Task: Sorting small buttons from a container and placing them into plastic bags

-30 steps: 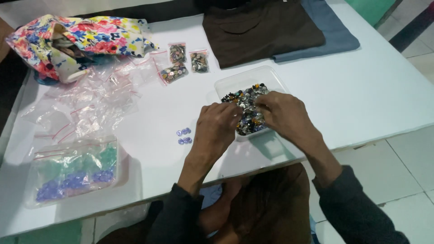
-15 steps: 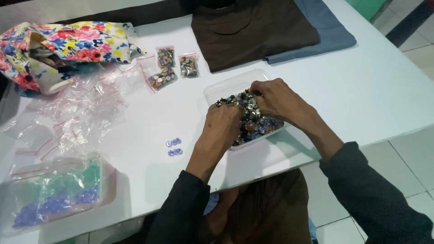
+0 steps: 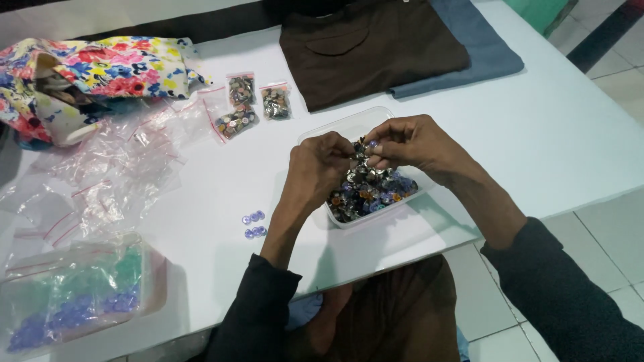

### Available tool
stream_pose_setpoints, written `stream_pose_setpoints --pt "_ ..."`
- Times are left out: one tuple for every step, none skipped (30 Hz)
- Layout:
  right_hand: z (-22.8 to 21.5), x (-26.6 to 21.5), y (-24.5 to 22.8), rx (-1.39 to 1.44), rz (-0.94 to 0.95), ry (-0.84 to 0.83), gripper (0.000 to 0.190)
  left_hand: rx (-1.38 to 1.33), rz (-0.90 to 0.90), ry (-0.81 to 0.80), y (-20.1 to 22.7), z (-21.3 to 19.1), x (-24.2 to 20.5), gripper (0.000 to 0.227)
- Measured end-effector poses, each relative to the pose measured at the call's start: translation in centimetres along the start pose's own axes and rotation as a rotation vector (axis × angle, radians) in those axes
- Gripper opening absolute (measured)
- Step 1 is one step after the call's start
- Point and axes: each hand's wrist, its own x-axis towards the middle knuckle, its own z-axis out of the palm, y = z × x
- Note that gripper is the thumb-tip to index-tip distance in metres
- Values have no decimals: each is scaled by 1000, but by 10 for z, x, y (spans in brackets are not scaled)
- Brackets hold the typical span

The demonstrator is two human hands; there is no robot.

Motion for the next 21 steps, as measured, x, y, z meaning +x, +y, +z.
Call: stream_pose_setpoints --pt "0 1 0 -1 -2 2 27 0 3 -1 -6 2 1 18" --pt "1 1 0 -5 -4 -6 27 -42 -18 4 -12 5 2 17" --pt "2 1 1 -7 0 -14 27 -85 -45 8 -19 8 1 17" --pt "3 0 1 -6 4 -13 27 -86 -48 6 -15 6 2 17" --pt "4 0 0 5 12 -21 28 -60 -34 -2 -12 5 3 18" --pt "6 0 -1 15 19 -28 28 -34 -20 -11 -8 3 4 19" --pt "6 -1 -2 15 21 -31 28 -34 -22 -9 -3 2 2 19" --pt "7 -2 -3 9 22 -10 27 -56 -28 -7 2 2 -1 21" --pt "7 -2 -5 2 19 11 26 -76 -30 -5 8 0 -2 23" --pt "9 -6 -11 1 17 10 26 -75 -28 -3 6 -1 0 23" --pt "10 -10 -16 -87 -1 31 27 41 -10 -33 4 -1 1 26" --pt "12 -14 -22 -176 -20 53 27 157 8 -63 2 -1 3 29" --pt "10 -15 -22 -177 -21 52 27 157 8 -61 5 -2 3 29" --pt "9 -15 -23 -293 -27 64 27 286 6 -134 8 -2 3 29" --pt "7 -16 -22 -407 -31 78 26 415 2 -210 10 -1 3 28" --pt "9 -18 -23 -406 -29 78 26 415 1 -212 6 0 4 28" --pt "10 -20 -23 -372 -22 62 27 492 49 -237 3 2 5 24" --pt "12 -22 -24 -338 -15 46 28 568 97 -261 0 4 6 23" --pt "11 -20 -20 -337 -16 48 28 570 98 -263 -3 6 4 23" --pt "10 -19 -15 -230 -5 45 29 640 106 -279 -5 8 1 22" --pt "9 -18 -11 -123 8 40 31 708 110 -295 -7 10 -3 21"
